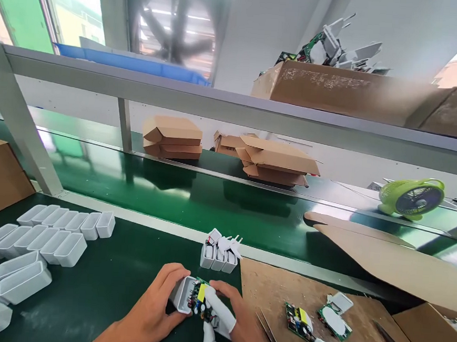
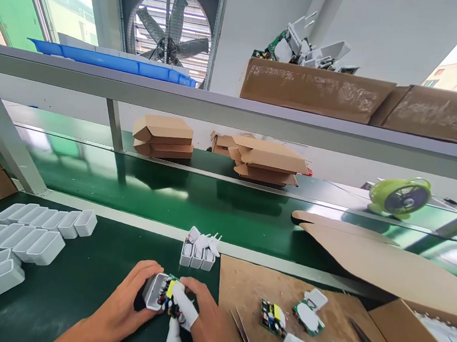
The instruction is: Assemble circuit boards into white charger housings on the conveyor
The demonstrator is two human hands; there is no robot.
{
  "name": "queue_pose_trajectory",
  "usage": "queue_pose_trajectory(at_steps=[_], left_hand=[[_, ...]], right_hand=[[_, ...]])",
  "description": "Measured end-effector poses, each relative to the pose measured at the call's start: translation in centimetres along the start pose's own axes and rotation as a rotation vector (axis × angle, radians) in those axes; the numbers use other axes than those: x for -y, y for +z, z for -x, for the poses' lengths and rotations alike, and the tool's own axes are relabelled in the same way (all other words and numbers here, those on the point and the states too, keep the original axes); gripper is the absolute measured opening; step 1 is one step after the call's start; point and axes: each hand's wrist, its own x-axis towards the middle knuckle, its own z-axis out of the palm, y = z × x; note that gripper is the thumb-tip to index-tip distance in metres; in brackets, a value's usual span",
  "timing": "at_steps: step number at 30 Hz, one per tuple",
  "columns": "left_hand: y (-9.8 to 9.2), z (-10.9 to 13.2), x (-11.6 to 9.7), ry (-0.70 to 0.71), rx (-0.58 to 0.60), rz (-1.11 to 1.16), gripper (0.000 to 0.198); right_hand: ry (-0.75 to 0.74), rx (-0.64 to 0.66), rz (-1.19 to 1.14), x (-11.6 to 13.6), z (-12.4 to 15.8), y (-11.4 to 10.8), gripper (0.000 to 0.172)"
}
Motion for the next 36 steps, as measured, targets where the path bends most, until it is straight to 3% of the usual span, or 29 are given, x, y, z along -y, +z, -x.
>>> queue_pose_trajectory(at_steps=[5, 9, 19, 36], left_hand=[[0.0, 0.0, -0.2, 0.029, 0.025, -0.030, 0.052], [-0.1, 0.0, -0.2, 0.081, 0.027, -0.082, 0.051], [-0.2, 0.1, -0.1, 0.143, 0.054, -0.128, 0.047], [-0.6, 0.0, -0.2, 0.148, 0.066, -0.095, 0.052]], right_hand=[[-0.024, 0.038, 0.016, 0.3, 0.1, 0.6, 0.099], [0.003, 0.044, 0.072, 0.4, 0.1, 1.0, 0.101], [-0.030, 0.033, 0.188, 0.6, 0.2, 1.4, 0.076], [0.051, 0.125, 0.167, 1.0, 0.0, 1.2, 0.068]])
